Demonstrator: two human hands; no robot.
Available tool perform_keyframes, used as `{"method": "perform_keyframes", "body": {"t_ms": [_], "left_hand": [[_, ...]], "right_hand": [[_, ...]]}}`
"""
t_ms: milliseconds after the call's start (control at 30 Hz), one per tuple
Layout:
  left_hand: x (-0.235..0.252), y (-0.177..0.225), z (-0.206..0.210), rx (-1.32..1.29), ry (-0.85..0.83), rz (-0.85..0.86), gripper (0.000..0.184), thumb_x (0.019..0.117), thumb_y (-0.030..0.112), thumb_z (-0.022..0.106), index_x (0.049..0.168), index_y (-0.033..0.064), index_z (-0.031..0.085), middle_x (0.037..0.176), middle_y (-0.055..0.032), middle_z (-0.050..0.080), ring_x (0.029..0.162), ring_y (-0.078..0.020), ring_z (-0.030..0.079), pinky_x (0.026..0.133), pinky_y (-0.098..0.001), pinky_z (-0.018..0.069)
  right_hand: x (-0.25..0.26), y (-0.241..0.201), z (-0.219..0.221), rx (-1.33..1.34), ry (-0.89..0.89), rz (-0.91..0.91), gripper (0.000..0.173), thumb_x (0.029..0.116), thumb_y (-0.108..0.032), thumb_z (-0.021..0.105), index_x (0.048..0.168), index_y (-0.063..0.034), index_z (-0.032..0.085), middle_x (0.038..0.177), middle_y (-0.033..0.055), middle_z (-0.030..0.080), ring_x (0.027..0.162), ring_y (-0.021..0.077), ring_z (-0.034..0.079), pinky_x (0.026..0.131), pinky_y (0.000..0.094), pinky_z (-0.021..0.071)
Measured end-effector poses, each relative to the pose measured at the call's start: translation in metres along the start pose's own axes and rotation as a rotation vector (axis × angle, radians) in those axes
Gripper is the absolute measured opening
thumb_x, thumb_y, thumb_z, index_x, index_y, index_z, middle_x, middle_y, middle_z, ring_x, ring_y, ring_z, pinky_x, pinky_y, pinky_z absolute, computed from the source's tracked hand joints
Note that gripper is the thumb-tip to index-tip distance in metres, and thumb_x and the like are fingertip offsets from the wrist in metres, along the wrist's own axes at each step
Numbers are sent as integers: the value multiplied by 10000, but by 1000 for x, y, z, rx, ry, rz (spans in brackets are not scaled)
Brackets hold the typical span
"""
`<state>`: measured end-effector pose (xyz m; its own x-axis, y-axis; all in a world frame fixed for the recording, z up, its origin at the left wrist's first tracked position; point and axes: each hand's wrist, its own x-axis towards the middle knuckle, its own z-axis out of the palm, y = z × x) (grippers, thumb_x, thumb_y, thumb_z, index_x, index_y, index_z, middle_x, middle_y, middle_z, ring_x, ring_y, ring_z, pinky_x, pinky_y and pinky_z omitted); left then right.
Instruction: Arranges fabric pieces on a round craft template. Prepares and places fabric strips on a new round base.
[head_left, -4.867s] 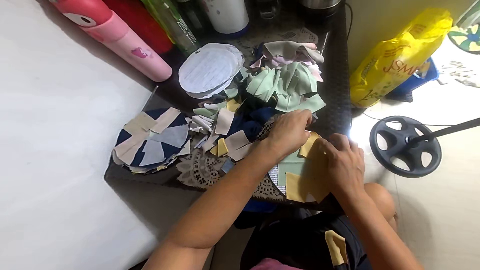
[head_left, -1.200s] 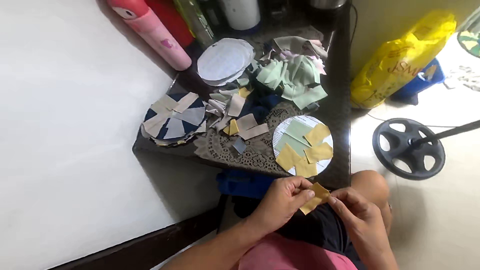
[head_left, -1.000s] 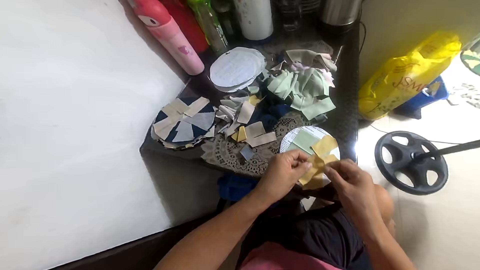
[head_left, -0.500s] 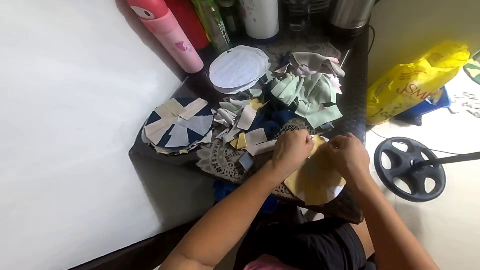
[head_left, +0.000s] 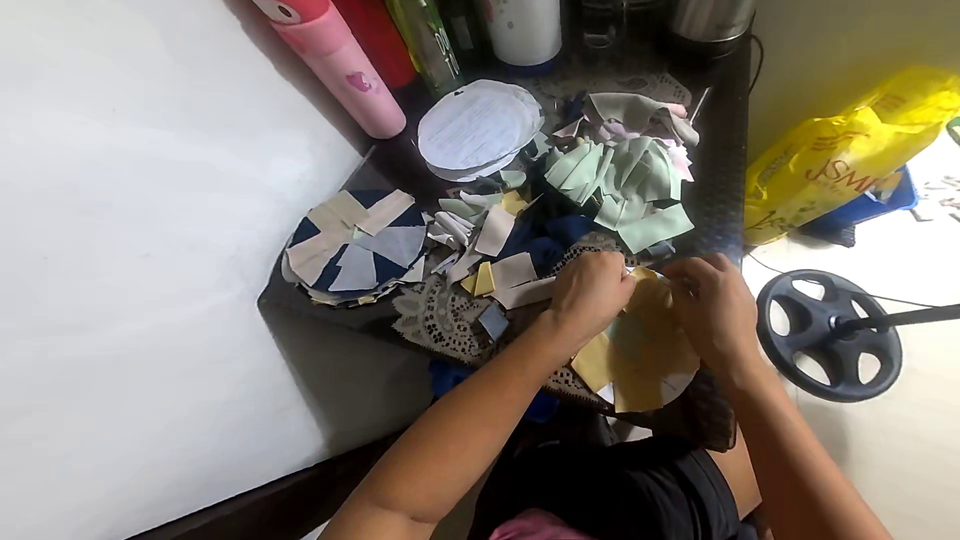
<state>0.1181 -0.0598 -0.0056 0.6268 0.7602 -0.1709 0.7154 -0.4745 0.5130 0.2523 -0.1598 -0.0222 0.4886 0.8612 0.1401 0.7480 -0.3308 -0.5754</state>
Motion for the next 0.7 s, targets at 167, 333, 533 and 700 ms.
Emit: {"method": "perform_keyframes", "body": {"t_ms": [167,333,533,700], "left_hand": [[2,0,-2,7,-23,2,220,1008,226,633,925,41,717,807,-131,686,806,-297,681,703,-505,536],[4,-3,-6,1,-45,33,241,999,262,673,903,45,716,795,-121,678,789,-281,672,692,-492,534],[7,-5,-8,19,-58,45,238,987,263,690,897,44,716,808,-126,681,797,-288,674,698,-499,539],[7,-4,-10,23,-85,31,237,987,261,690,909,39,719,831,-142,686,819,-304,677,715,-519,542]], "right_hand": [[-2,7,11,-85,57,-218,253,913,-27,681,1097,-153,801,1072,181,686,1021,417,634,786,580,506],[-4,12,13,-179,65,-273,186,913,-46,691,1028,-131,809,1058,191,684,1001,419,633,766,569,493],[-5,15,15,-216,90,-307,186,929,-53,671,1024,-135,808,1041,189,679,981,412,634,749,549,492],[-4,17,16,-217,90,-312,187,916,-50,682,1018,-141,809,1037,195,678,968,416,637,739,556,492]]}}
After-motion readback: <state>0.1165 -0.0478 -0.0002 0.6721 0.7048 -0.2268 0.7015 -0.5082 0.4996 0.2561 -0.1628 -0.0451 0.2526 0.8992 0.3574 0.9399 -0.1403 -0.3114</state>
